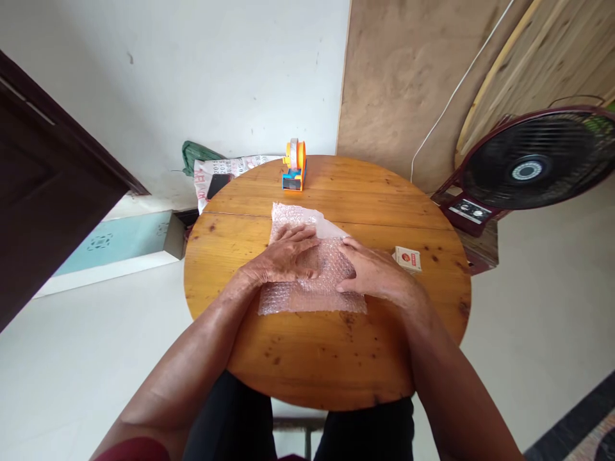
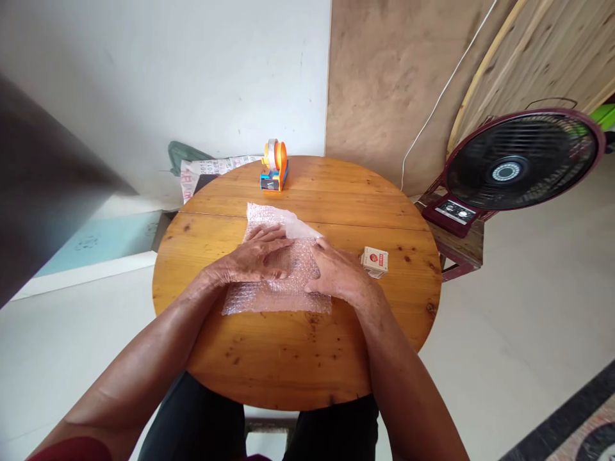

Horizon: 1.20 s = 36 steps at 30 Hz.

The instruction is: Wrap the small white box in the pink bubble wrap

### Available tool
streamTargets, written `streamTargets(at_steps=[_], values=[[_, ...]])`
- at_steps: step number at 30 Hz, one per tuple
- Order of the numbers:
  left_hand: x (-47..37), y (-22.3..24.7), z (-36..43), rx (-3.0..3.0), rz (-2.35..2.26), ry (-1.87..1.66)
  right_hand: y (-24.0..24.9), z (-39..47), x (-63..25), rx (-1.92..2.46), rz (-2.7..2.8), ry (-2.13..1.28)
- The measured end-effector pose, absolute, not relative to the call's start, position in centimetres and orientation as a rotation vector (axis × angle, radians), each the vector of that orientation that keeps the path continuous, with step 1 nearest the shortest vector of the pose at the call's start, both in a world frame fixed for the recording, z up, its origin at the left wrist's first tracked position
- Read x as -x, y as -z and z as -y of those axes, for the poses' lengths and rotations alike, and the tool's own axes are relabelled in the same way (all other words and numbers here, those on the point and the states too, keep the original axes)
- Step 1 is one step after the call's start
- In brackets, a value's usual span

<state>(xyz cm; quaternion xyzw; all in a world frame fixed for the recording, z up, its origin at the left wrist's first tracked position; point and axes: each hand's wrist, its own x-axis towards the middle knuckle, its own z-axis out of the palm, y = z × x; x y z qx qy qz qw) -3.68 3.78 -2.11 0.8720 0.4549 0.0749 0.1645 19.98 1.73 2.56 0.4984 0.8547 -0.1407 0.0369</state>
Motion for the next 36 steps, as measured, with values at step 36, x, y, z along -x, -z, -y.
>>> streamTargets(at_steps=[36], values=[[2.1,2.1,-2.4,-2.539,-1.022,-0.326,-7.0,0.1,-25.0,-1.868,-2.507,0.022]])
